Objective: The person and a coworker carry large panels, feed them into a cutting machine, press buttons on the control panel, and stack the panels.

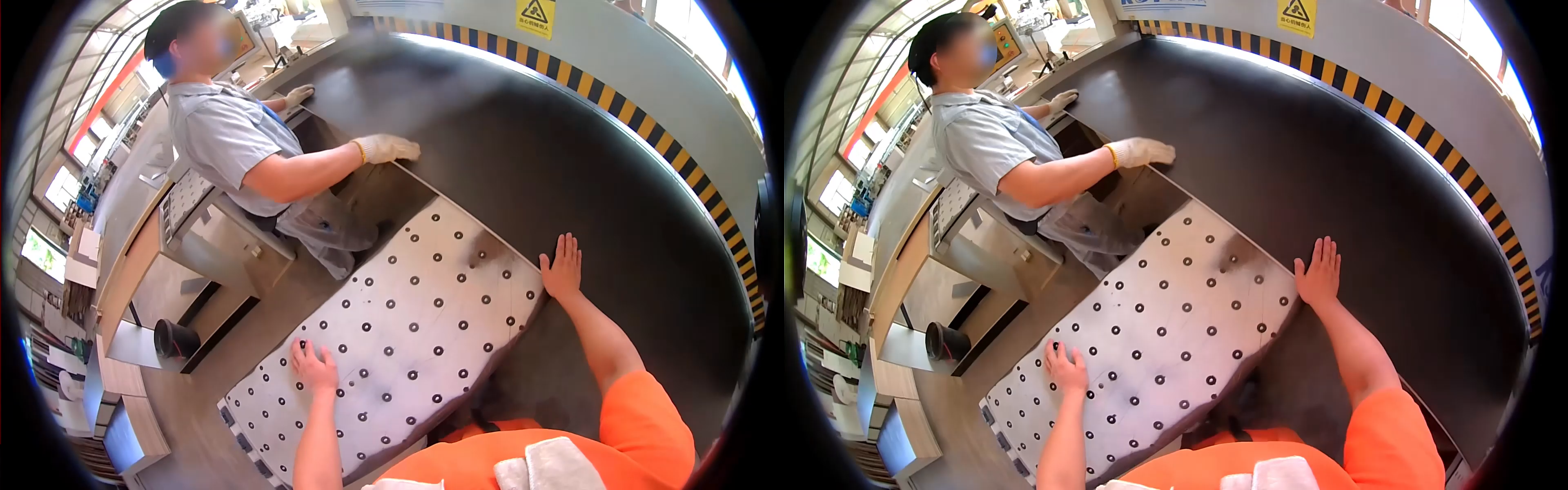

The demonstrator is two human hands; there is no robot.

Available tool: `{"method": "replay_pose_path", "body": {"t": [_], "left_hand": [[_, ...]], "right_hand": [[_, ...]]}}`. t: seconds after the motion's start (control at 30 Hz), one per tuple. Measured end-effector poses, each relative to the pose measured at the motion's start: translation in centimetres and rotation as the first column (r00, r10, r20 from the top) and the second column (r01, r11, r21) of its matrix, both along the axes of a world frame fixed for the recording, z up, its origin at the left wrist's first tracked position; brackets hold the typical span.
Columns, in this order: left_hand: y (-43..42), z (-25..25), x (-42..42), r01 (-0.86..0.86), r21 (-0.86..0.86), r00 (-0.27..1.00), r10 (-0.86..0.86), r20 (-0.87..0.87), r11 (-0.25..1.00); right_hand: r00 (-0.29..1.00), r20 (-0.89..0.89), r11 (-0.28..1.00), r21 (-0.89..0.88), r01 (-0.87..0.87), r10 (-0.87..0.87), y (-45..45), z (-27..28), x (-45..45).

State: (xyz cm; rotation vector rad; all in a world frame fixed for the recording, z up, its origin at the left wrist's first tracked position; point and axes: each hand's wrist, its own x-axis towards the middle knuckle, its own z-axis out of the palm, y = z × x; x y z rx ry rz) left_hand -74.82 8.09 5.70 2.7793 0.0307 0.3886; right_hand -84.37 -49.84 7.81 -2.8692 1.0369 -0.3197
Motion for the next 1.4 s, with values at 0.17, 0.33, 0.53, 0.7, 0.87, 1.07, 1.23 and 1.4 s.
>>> {"method": "replay_pose_path", "body": {"t": [0.17, 0.33, 0.53, 0.7, 0.87, 1.07, 1.23, 1.4], "left_hand": [[-0.1, 0.6, -0.1, 0.004, -0.006, 1.000, -0.004, -0.016, 1.000], [0.0, 0.6, 0.0, 0.018, 0.021, 1.000, -0.017, -0.015, 1.000], [0.3, 0.0, 0.2, 0.032, 0.053, 0.998, -0.029, -0.048, 0.998], [-0.1, -0.4, 0.1, 0.036, 0.099, 0.999, -0.033, -0.026, 0.994], [-6.8, -0.8, 2.5, 0.153, 0.003, 0.987, -0.152, -0.057, 0.988], [-27.4, 1.3, 12.0, 0.478, 0.139, 0.878, -0.466, -0.109, 0.868], [-30.9, 0.7, 15.0, 0.443, 0.121, 0.891, -0.421, -0.170, 0.888], [-31.1, 1.0, 15.0, 0.423, 0.106, 0.895, -0.396, -0.206, 0.900]], "right_hand": [[0.997, -0.049, 0.998, 0.005, 0.062, -0.061, 0.6, 0.8, 0.5], [0.993, -0.078, 0.995, 0.014, 0.094, -0.093, -1.3, 1.3, 1.3], [0.983, -0.159, 0.995, 0.025, 0.095, -0.090, -8.7, 1.5, 3.3], [0.974, -0.209, 0.996, -0.031, 0.087, -0.091, -15.7, 0.9, 5.4], [0.979, -0.183, 0.996, -0.017, 0.084, -0.086, -23.2, 1.0, 7.4], [0.976, -0.216, 0.999, -0.035, 0.032, -0.039, -32.3, 0.5, 9.8], [0.976, -0.216, 1.000, -0.001, 0.026, -0.026, -38.3, 0.5, 11.5], [0.978, -0.206, 1.000, -0.009, 0.015, -0.017, -42.5, 0.8, 12.7]]}}
